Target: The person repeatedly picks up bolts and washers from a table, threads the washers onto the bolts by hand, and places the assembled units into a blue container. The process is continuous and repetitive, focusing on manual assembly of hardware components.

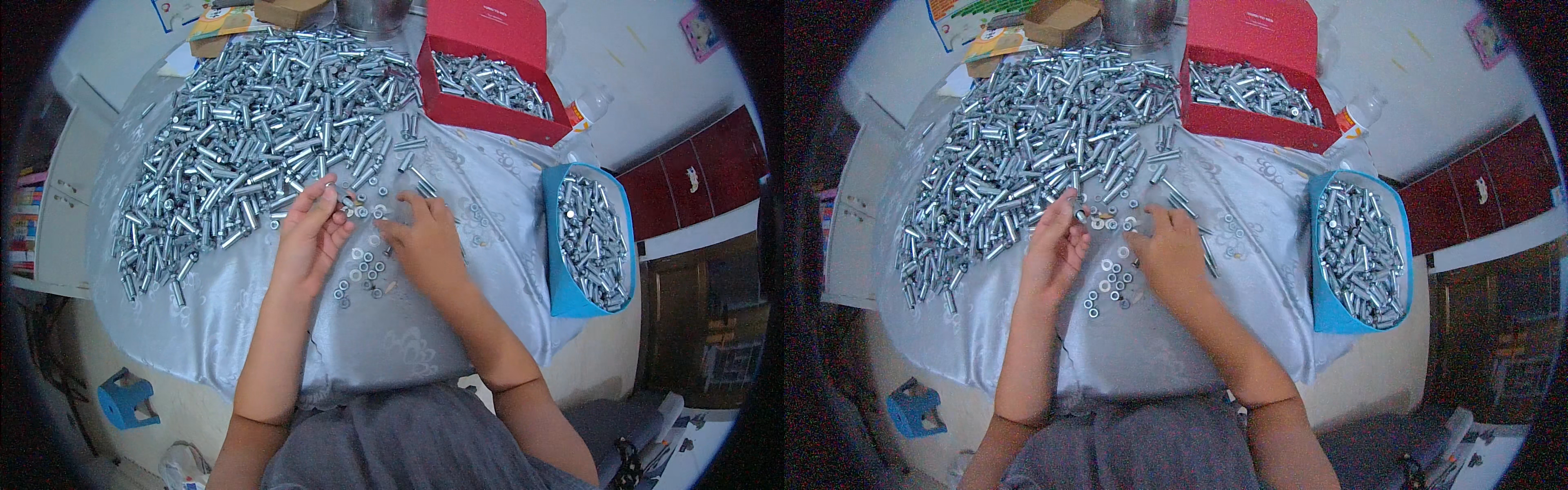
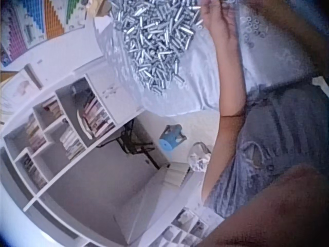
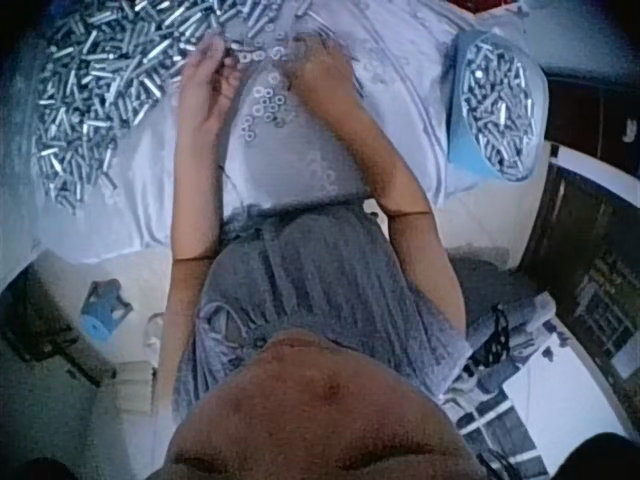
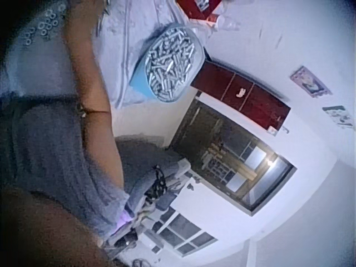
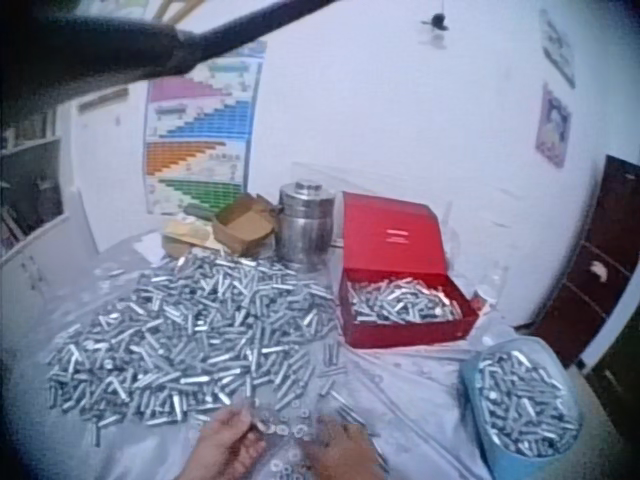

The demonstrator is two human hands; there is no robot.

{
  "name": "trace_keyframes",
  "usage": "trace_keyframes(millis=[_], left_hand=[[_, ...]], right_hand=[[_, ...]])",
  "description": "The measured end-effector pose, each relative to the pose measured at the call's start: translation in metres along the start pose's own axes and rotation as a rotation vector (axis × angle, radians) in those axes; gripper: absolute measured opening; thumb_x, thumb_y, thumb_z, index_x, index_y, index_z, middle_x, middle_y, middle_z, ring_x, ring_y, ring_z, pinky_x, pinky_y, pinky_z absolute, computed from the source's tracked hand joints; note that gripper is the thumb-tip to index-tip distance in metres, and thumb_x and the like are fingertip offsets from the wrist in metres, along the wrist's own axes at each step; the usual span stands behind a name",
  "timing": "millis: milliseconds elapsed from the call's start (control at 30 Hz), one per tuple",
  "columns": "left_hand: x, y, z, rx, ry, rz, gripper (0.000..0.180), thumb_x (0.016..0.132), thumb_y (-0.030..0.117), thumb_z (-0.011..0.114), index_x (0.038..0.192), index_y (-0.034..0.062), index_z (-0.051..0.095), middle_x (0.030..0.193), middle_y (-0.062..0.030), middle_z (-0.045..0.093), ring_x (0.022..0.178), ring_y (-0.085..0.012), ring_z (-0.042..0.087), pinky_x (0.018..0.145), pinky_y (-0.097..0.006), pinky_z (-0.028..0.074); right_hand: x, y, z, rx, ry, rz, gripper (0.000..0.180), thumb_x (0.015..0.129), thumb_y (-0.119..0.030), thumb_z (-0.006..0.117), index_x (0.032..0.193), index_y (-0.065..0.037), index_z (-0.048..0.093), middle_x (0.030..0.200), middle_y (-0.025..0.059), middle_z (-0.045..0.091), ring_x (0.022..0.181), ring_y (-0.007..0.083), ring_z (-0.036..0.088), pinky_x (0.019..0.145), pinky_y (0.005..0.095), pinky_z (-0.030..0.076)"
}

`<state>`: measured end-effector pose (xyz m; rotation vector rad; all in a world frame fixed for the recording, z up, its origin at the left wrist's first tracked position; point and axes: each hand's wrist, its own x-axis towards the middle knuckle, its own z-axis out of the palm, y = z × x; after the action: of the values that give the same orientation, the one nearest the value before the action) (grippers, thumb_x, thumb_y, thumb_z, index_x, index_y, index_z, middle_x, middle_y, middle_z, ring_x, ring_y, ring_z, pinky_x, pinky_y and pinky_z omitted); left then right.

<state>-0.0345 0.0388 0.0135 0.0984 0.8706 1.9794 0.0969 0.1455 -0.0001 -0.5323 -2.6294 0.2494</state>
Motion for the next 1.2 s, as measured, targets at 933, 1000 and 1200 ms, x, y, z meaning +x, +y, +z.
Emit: trace_keyframes(millis=[933,1000,1200], left_hand=[[-0.007,-0.026,0.007,0.192,0.055,-0.088,0.033,0.079,0.011,0.060,0.108,0.0030,0.048,0.073,-0.0015,0.055,0.062,-0.0064,0.052,0.064,-0.023,0.049],[-0.006,-0.027,0.004,0.190,0.045,-0.076,0.033,0.079,0.011,0.060,0.108,0.0029,0.047,0.074,-0.0019,0.055,0.063,-0.0065,0.052,0.064,-0.023,0.049],[-0.005,-0.029,0.003,0.186,0.066,-0.066,0.033,0.079,0.011,0.059,0.108,0.0017,0.047,0.074,-0.0026,0.055,0.063,-0.0069,0.052,0.063,-0.023,0.049]], right_hand=[[-0.003,0.003,-0.007,0.887,0.082,0.163,0.014,0.076,-0.007,0.060,0.087,-0.002,0.055,0.076,0.0083,0.058,0.066,0.0141,0.054,0.061,0.0253,0.043],[-0.003,0.005,-0.003,0.890,0.087,0.154,0.015,0.075,-0.007,0.061,0.088,-0.002,0.055,0.076,0.0082,0.058,0.067,0.0142,0.054,0.062,0.0256,0.043],[0.000,0.000,-0.011,0.846,0.138,0.132,0.014,0.074,-0.005,0.061,0.087,-0.002,0.057,0.079,0.0087,0.058,0.069,0.0162,0.056,0.062,0.0259,0.044]])
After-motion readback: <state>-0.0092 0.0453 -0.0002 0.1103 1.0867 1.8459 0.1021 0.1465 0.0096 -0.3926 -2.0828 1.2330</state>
